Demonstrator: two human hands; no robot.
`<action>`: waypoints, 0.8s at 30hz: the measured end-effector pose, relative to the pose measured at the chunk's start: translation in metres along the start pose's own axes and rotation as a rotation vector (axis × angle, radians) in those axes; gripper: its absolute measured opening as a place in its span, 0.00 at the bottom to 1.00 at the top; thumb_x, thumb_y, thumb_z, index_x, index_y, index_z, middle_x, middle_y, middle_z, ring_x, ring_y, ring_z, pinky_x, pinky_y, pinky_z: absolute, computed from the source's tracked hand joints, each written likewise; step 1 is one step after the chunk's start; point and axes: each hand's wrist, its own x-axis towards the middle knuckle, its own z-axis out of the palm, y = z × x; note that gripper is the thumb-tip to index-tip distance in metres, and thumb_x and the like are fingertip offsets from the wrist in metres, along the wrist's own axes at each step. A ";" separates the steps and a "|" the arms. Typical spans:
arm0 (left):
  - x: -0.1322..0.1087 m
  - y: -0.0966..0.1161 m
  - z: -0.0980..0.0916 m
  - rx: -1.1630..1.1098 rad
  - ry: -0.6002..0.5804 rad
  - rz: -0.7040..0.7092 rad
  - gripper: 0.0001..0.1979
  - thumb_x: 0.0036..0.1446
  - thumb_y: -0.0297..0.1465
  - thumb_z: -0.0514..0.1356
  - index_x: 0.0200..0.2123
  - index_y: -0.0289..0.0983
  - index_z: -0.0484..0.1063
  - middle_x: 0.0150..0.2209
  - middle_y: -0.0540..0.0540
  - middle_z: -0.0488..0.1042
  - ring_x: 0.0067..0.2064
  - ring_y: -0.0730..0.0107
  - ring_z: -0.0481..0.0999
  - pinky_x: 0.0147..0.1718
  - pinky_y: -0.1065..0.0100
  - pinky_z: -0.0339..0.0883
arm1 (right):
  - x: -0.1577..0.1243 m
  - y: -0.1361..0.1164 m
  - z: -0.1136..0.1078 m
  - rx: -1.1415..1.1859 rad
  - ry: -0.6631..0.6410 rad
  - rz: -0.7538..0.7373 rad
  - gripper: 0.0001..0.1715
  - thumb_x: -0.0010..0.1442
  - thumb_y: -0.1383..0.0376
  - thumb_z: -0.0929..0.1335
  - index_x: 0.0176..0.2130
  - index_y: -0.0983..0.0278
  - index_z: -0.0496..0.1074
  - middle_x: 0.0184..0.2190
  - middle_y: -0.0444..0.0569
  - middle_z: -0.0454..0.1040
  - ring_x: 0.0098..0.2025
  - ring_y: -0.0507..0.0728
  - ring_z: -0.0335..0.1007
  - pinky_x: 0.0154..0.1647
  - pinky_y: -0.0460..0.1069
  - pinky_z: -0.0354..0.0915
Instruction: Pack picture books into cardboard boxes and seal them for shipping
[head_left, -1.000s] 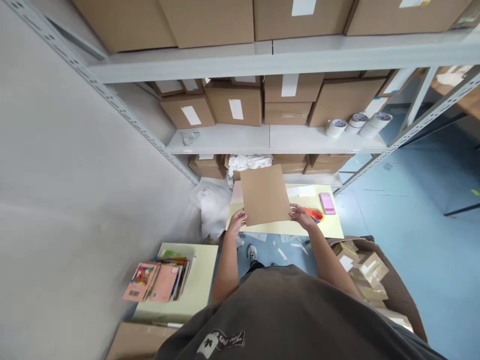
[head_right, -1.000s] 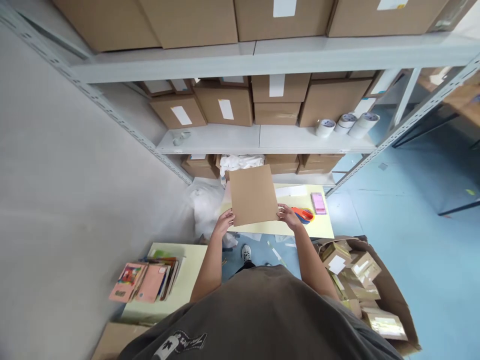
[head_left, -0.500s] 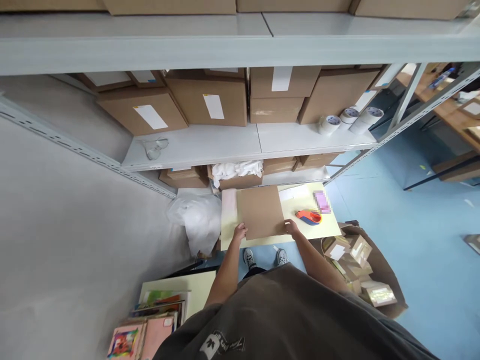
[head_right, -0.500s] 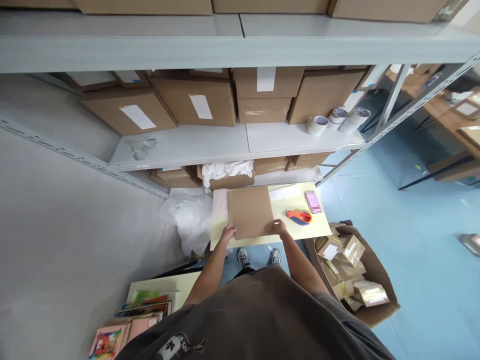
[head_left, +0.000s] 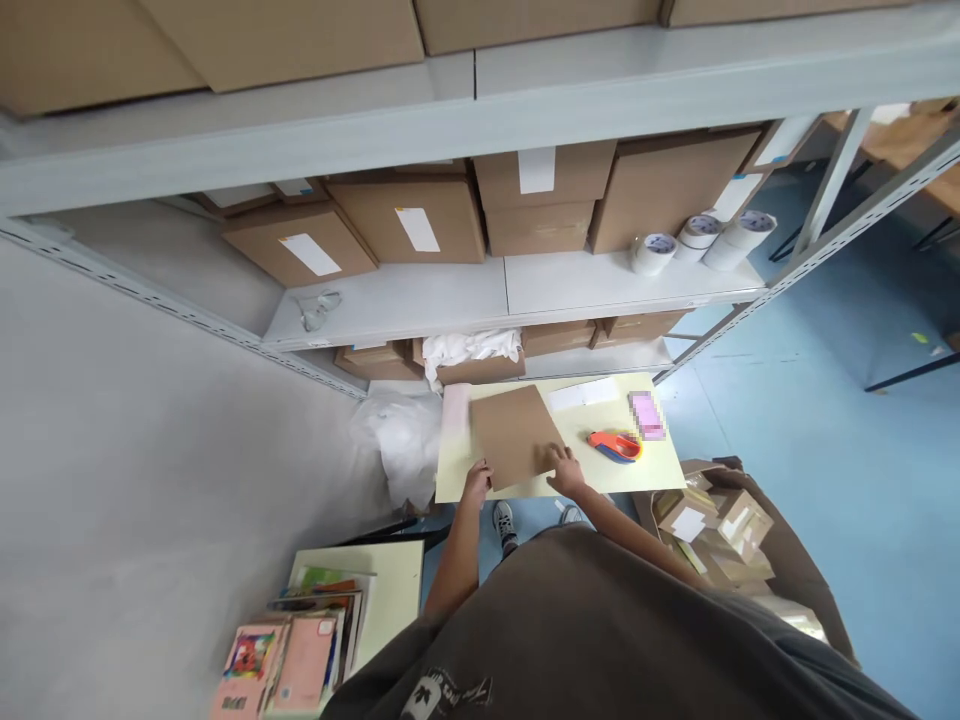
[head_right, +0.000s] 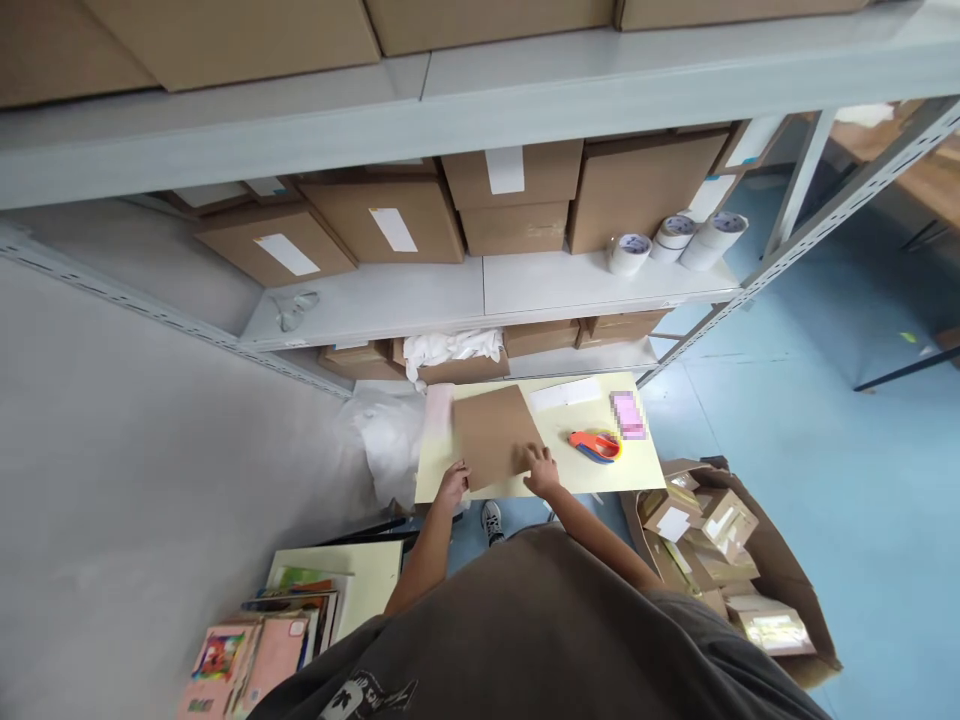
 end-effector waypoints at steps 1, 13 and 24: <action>-0.007 0.002 0.004 -0.034 -0.025 0.053 0.22 0.38 0.35 0.74 0.39 0.39 0.78 0.35 0.43 0.83 0.41 0.57 0.84 0.40 0.64 0.73 | -0.004 -0.006 0.000 -0.080 -0.007 -0.104 0.54 0.52 0.66 0.77 0.73 0.52 0.64 0.77 0.57 0.57 0.78 0.75 0.47 0.74 0.70 0.48; -0.002 0.087 0.018 0.064 0.108 0.387 0.33 0.53 0.45 0.73 0.59 0.41 0.73 0.53 0.38 0.80 0.46 0.60 0.84 0.45 0.63 0.76 | -0.002 -0.004 -0.051 0.276 0.479 -0.269 0.29 0.72 0.61 0.58 0.61 0.58 0.79 0.58 0.54 0.82 0.61 0.66 0.77 0.65 0.62 0.71; 0.054 0.133 0.032 0.315 -0.144 0.444 0.38 0.55 0.40 0.71 0.68 0.47 0.64 0.64 0.40 0.73 0.61 0.57 0.76 0.59 0.56 0.69 | -0.015 0.018 -0.068 0.575 0.396 -0.050 0.27 0.61 0.53 0.66 0.54 0.61 0.78 0.49 0.59 0.82 0.48 0.70 0.77 0.56 0.68 0.72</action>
